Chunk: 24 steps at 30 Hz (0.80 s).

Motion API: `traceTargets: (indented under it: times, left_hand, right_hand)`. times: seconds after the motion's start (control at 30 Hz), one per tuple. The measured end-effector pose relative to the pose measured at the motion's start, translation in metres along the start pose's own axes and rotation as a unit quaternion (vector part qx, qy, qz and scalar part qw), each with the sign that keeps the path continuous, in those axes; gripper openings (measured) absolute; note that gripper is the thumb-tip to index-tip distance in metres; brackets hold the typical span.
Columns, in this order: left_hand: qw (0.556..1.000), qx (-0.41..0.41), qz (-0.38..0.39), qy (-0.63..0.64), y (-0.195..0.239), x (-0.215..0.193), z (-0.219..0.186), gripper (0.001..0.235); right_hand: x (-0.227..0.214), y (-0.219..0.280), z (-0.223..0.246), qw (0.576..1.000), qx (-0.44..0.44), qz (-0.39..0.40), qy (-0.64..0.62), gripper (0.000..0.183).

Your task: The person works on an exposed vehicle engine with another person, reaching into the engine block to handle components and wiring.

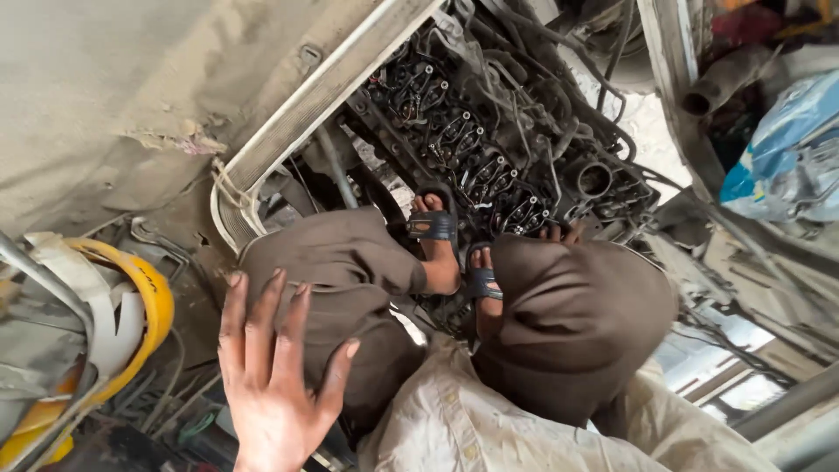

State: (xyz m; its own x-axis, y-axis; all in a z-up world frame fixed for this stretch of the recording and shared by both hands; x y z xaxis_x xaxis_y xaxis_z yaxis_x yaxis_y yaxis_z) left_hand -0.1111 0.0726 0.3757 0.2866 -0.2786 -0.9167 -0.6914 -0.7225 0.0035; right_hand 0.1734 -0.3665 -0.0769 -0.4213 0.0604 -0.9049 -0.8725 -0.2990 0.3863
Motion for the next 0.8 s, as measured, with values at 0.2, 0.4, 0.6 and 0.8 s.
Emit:
traceTargets:
  times: [0.2, 0.4, 0.6, 0.8]
  left_hand:
    - [0.999, -0.022, -0.027, 0.029, -0.007, -0.012, 0.016, 0.066]
    - [0.997, -0.045, -0.057, 0.031, -0.017, -0.015, 0.033, 0.071]
    - [0.999, -0.013, -0.032, 0.033, -0.009, 0.001, 0.027, 0.074]
    - [0.999, -0.007, -0.026, 0.025, -0.007, 0.003, 0.016, 0.074]
  right_hand:
    - [-0.062, 0.062, -0.011, 0.998, 0.015, 0.053, 0.008, 0.062]
    - [-0.046, 0.037, 0.039, 0.998, 0.0, 0.053, 0.027, 0.064]
    - [0.001, -0.018, 0.061, 0.996, -0.039, 0.029, 0.077, 0.065]
    - [0.022, -0.049, 0.068, 0.989, -0.078, -0.016, 0.126, 0.067]
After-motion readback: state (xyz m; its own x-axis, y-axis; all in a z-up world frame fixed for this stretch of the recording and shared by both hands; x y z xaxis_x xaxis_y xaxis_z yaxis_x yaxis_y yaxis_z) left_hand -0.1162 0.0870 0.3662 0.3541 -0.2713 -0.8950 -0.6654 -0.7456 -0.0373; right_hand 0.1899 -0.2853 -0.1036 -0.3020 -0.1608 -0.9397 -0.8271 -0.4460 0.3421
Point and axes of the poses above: each hand's wrist, its own y-axis away from the middle knuckle, its own x-axis out of the palm, z = x × y, the point moved 10 cm from there along -y, towards the middle knuckle, and after that the axes turned 3 degrees about -x, right-handed, at the moved point
